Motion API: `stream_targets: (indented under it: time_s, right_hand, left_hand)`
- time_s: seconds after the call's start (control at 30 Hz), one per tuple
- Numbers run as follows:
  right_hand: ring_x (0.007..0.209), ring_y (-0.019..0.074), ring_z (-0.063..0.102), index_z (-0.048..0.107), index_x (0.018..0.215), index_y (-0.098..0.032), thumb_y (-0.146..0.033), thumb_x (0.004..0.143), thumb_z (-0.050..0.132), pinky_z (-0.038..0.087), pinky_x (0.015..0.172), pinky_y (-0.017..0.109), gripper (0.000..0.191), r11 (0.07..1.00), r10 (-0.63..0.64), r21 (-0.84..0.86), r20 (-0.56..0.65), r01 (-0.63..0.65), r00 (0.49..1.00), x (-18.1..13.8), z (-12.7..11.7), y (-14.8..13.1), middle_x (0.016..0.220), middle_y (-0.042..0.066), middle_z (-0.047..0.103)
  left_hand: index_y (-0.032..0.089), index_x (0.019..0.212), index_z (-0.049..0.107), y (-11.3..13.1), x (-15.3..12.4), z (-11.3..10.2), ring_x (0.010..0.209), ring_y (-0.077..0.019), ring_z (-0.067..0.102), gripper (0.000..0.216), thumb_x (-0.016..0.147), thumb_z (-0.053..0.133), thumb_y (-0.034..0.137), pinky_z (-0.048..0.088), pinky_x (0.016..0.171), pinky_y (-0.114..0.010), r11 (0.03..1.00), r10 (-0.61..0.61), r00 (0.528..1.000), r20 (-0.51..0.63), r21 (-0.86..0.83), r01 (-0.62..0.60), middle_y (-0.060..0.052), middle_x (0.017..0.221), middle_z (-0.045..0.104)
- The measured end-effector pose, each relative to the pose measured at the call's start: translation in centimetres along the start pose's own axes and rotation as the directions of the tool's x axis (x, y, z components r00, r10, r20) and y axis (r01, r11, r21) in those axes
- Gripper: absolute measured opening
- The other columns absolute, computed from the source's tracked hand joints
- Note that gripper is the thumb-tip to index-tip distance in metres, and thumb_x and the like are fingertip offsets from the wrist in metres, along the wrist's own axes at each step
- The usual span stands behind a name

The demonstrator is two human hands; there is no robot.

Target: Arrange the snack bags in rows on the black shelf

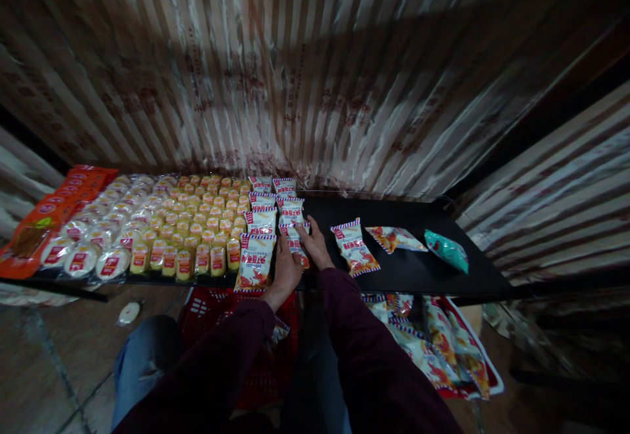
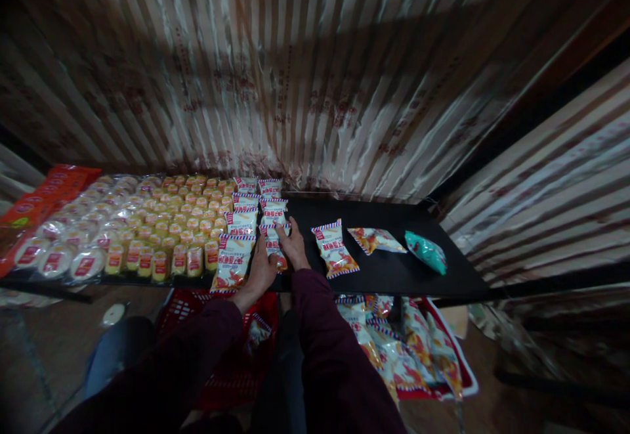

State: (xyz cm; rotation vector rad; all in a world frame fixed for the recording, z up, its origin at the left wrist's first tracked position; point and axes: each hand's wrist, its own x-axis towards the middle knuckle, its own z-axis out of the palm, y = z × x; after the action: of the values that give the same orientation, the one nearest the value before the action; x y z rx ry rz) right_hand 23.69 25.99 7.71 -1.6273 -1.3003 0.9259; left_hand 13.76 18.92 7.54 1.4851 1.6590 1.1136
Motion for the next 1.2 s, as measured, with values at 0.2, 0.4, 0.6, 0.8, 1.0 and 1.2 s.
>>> stream_targets:
  time_s: [0.2,0.4,0.6,0.8,1.0,1.2]
  right_hand:
    - [0.098,0.0239,0.066,0.045,0.140,-0.016,-0.048,0.082,0.059,0.051,0.089,0.038,0.068,0.999,-0.032,0.000,-0.010,0.032,0.999,0.3,0.8,0.5,0.116,0.013,0.068]
    - [0.115,0.0276,0.059,0.048,0.137,-0.016,-0.046,0.083,0.058,0.043,0.101,0.043,0.062,0.982,-0.116,-0.151,-0.017,0.112,0.993,1.0,1.0,0.6,0.130,0.014,0.060]
    - [0.119,0.0244,0.056,0.051,0.134,-0.020,-0.045,0.085,0.054,0.041,0.104,0.041,0.055,0.963,-0.240,-0.120,0.020,0.241,0.970,1.1,1.2,0.8,0.133,0.010,0.058]
    - [0.117,0.0251,0.057,0.051,0.135,-0.018,-0.046,0.085,0.054,0.043,0.103,0.042,0.057,0.966,-0.216,-0.144,0.005,0.214,0.976,1.4,1.2,0.8,0.132,0.012,0.058]
    - [0.122,0.0250,0.054,0.053,0.133,-0.019,-0.047,0.085,0.053,0.039,0.107,0.041,0.056,0.969,-0.198,-0.149,0.026,0.199,0.980,1.5,1.0,0.5,0.137,0.012,0.055]
    - [0.133,0.0266,0.043,0.049,0.135,-0.013,-0.050,0.087,0.048,0.031,0.113,0.044,0.060,0.966,-0.198,-0.181,-0.065,0.183,0.978,0.5,0.2,0.3,0.143,0.015,0.048]
  left_hand:
    - [0.006,0.148,0.025,-0.7,0.3,0.3,0.144,-0.0282,0.026,0.071,0.080,0.044,0.008,0.024,0.119,-0.043,0.999,0.033,0.999,-0.022,0.002,-0.033,-0.019,0.153,0.032]
    - [0.006,0.147,0.028,-0.8,-0.4,0.6,0.147,-0.0281,0.016,0.066,0.083,0.041,0.011,0.023,0.119,-0.044,0.996,0.073,0.997,-0.034,0.050,-0.071,-0.019,0.156,0.024]
    - [0.006,0.147,0.027,-1.0,-0.9,0.8,0.148,-0.0281,0.007,0.065,0.084,0.041,0.012,0.022,0.120,-0.045,0.992,0.101,0.994,-0.038,0.086,-0.097,-0.019,0.159,0.016]
    - [0.006,0.148,0.024,-1.0,-0.8,0.8,0.147,-0.0277,0.007,0.064,0.086,0.039,0.013,0.023,0.119,-0.045,0.990,0.105,0.994,-0.029,0.093,-0.102,-0.018,0.159,0.015]
    - [0.008,0.150,0.017,-1.0,-0.9,0.9,0.148,-0.0264,0.007,0.065,0.088,0.035,0.013,0.021,0.120,-0.045,0.984,0.155,0.987,-0.038,0.092,-0.151,-0.018,0.160,0.013]
    - [0.012,0.151,0.018,-0.6,-1.2,0.6,0.148,-0.0239,-0.001,0.063,0.090,0.033,0.014,0.018,0.121,-0.046,0.977,0.193,0.980,-0.049,0.099,-0.188,-0.014,0.160,0.015]
